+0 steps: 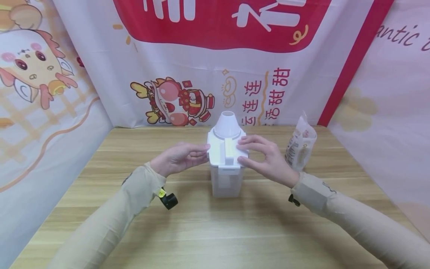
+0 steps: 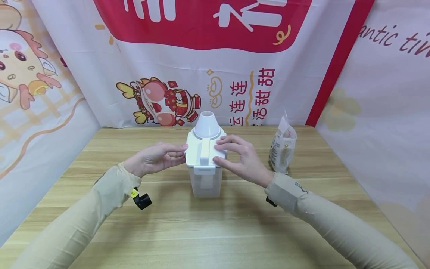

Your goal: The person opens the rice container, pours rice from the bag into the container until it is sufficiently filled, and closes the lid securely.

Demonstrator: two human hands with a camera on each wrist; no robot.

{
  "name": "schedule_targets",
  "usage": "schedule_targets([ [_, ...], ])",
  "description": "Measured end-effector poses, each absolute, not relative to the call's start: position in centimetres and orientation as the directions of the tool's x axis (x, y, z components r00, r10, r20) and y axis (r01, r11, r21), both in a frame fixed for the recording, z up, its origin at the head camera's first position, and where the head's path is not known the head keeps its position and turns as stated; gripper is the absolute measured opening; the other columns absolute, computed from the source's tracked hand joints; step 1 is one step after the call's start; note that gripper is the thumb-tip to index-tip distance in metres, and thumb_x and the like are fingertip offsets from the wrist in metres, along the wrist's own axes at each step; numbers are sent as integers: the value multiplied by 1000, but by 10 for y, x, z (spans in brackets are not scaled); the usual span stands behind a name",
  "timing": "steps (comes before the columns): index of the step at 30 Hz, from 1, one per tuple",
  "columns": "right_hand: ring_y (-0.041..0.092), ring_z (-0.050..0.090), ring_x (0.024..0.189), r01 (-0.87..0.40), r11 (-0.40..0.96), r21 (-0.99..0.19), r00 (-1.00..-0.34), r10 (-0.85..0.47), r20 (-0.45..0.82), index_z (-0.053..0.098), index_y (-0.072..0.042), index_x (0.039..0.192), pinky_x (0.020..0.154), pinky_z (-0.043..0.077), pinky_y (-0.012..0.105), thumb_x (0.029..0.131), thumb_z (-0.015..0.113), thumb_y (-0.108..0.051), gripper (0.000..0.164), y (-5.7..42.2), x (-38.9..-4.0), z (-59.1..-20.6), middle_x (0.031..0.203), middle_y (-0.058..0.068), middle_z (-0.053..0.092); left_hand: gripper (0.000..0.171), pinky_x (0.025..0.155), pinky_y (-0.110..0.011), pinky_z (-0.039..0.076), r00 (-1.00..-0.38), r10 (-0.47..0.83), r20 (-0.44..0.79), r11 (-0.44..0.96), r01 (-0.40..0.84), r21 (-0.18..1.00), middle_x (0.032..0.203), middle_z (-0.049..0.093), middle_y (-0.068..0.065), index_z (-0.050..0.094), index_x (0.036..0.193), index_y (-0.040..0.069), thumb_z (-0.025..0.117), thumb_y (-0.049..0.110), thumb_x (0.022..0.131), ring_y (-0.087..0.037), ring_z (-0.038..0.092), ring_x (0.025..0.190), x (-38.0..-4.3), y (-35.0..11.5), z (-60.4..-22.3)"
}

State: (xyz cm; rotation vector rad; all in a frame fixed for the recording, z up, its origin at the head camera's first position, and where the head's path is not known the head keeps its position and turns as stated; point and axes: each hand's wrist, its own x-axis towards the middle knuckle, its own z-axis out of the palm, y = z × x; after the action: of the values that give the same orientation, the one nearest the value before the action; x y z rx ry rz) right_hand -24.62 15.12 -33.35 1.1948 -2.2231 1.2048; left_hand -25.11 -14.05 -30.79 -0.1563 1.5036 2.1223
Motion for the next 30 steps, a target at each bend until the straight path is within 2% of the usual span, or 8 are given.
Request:
schedule_targets([
  [11,18,52,123,-805,269,-529,-585,-508,632,71,-13,116,107,39,44,84,80,-22,34,150,-246,-334,125,-1,63,38,97,-36,50,-847,364,-388,-238,-487,841,124,59,-21,57,126,-6,69,5,92,-30,60,113,-250,-141,-307],
  [23,19,53,122,-812,256,-525,-575,-511,640,72,-13,115,107,39,45,88,75,-17,28,152,-246,-335,125,1,63,47,96,-37,51,-845,358,-398,-244,-496,834,122,61,-21,52,133,-6,70,5,91,-29,61,110,-253,-141,-308],
  [30,19,53,122,-812,257,-525,-575,-508,641,73,-13,113,107,39,44,88,75,-18,25,152,-246,-334,125,0,63,39,98,-37,49,-845,364,-393,-265,-498,826,122,61,-20,57,127,-5,70,5,91,-30,60,112,-251,-142,-311],
])
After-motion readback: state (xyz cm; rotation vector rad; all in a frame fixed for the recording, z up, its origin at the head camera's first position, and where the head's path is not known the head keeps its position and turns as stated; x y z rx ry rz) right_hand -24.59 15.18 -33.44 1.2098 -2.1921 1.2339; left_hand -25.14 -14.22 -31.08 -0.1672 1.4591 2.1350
